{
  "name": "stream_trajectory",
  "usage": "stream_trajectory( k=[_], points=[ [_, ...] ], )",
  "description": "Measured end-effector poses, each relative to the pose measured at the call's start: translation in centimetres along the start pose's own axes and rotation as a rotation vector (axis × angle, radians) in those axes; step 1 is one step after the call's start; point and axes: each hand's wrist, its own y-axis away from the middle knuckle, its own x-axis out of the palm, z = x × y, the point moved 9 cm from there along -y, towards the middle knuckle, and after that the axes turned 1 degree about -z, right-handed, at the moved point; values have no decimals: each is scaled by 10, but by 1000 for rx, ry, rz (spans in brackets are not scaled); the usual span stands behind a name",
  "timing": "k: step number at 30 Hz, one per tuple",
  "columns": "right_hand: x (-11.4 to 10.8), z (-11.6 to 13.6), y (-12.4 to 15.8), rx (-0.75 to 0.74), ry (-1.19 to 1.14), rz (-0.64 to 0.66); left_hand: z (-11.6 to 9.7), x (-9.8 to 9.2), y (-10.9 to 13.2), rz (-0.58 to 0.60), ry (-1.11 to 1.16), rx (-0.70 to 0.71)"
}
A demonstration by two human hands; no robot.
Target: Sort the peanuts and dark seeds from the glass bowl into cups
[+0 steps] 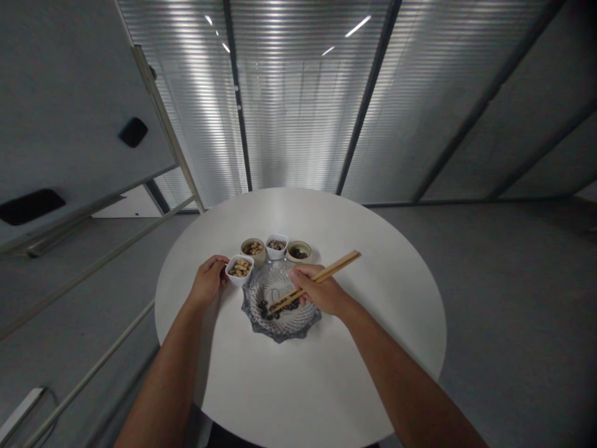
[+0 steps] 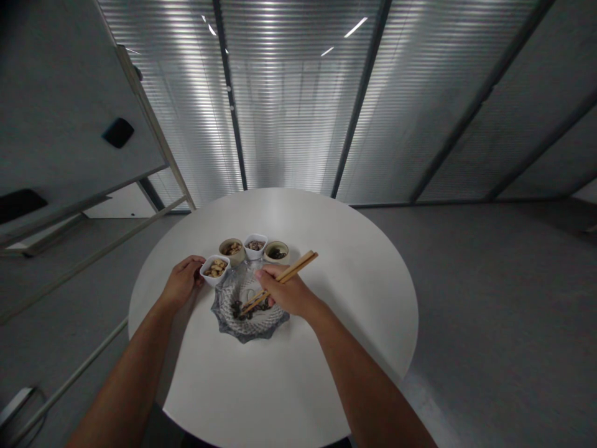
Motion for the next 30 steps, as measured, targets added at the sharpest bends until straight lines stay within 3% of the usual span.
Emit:
stream_trajectory(
  k=[11, 19, 30],
  points=[
    [0, -2, 1, -18, -46, -2, 1, 1, -1, 6, 31, 6],
    [-8, -1, 1, -29, -69, -74, 3, 0, 1, 6, 31, -13],
    [-1, 4, 1, -46, -102, -22, -3, 2, 3, 15, 11, -2]
  ],
)
